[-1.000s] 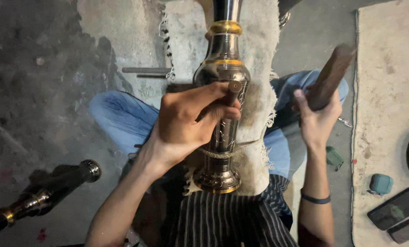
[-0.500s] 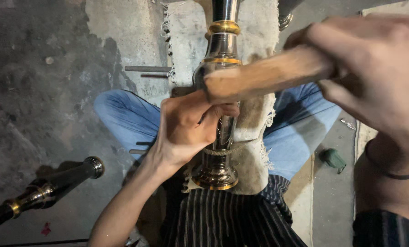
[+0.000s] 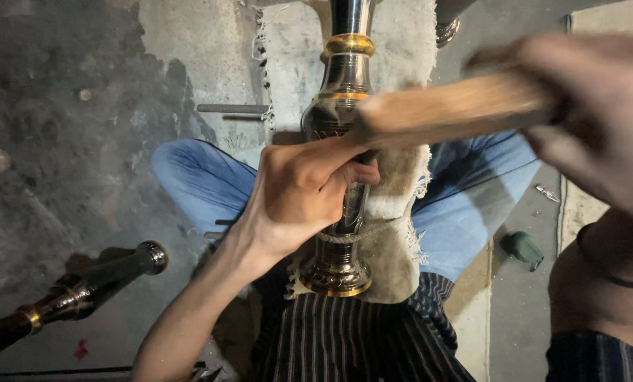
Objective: The person sits cross-legged on the floor with an engraved brass vase held upright against a cloth pad. They hold a steel punch against the vase surface and repeatedly strike it with a wooden mallet, repositioning the punch to work along the engraved pattern, and occasionally switch to a wooden block tool.
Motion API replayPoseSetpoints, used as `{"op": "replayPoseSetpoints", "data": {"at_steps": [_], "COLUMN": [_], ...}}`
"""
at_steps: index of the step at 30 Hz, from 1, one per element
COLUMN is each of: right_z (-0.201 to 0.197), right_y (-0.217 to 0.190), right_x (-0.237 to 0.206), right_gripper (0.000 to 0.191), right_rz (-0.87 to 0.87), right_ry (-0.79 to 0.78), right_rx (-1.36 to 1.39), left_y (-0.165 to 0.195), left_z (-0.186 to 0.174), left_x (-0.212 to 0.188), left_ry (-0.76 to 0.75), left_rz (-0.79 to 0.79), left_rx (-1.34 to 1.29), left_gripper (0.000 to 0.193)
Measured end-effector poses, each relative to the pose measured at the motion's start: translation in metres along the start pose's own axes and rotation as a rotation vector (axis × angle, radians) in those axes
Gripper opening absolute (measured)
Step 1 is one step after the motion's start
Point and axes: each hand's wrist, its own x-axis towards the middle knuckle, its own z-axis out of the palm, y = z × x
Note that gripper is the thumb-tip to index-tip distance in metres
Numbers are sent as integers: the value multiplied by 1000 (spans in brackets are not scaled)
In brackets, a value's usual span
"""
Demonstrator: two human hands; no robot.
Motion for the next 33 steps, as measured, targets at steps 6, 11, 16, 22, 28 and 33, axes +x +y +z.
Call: {"op": "replayPoseSetpoints", "data": {"at_steps": [6,11,16,22,28,33], "right_z": [-8,40,54,86,139,169], "right_y": [-10,12,20,18,25,17], "right_x": [1,-15,-34,-56,-87,-102], "right_gripper": [59,39,42,43,36,34], "right_rz": [-111,17,-31,282,446,365], "right_ry": [140,380,369,597,686,793], "right_rx": [-48,600,386,881,987,1013], "left_y": [-3,-3,-6,-9,-2,6], "left_z": [-1,0,2,5,-2,-10], "left_x": [4,8,16,26,42,55], "left_ry": [-18,-152,-296,-408,-542,-622], "left_rz": [71,73,106,169,241,332], "left_rx": [26,65,87,55,65,33], "left_gripper": [34,43,59,55,60,69]}}
